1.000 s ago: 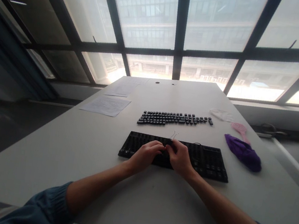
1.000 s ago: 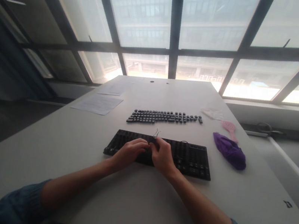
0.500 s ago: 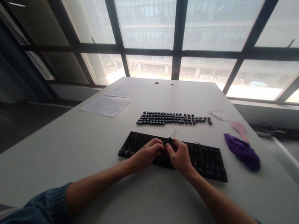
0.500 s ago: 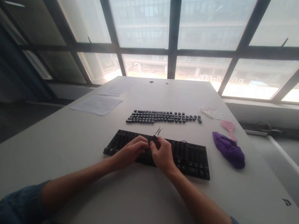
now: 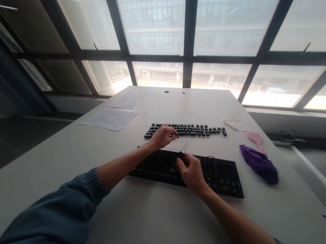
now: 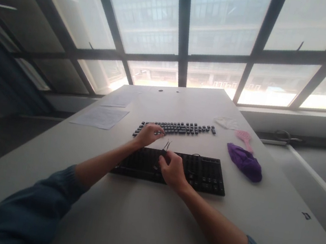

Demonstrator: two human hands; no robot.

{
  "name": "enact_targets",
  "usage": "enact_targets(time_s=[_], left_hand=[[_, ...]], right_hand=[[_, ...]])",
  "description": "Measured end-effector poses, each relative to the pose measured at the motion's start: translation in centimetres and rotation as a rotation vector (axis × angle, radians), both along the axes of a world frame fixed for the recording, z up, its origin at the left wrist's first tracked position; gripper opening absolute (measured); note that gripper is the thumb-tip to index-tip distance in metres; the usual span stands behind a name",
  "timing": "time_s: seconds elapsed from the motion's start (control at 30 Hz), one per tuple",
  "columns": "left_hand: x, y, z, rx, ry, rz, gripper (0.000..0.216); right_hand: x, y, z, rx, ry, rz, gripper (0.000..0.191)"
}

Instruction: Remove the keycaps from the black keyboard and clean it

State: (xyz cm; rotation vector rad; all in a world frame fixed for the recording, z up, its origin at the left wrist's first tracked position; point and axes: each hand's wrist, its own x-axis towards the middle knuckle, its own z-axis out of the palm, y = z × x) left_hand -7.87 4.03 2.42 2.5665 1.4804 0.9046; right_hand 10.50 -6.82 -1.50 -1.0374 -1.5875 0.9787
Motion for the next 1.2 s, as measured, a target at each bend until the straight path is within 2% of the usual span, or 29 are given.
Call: enact_targets(time_s=[0.1,0.2,0.5,0.73,1.0,1.2], left_hand=[[0.5,2.6,-1.0,0.016,0.133,0.007,0.006],[0.5,3.7,-1.9,0.017,0.173,-0.019,0.006],[0.2,4.0,-3.0,0.032,0.22,-0.053,0.012],[0.0,3.7,-2.5,0.061,0.211,-0.043,0.012],[-0.5,1.0,-0.1,0.111,0.158,0.011,0.016],[-0.6,-4.4,0.2,0.09,0.091,0.023,0.018]], right_hand=[[0.0,0.0,-0.1,-0.002,0.006,0.004,0.015],[0.0,0.1,-0.2,0.003,0.012,0.011,0.014],[0.0,0.0,0.0,-0.011,0.052,0.032,0.014],[-0.1,0.1,-0.2,-0.012,0.062,0.027,0.014],[-0.1,0.1,-0.2,0.002,0.117,0.016,0.016],[0.4,-0.2,0.8,0.016,0.141,-0.025,0.016]])
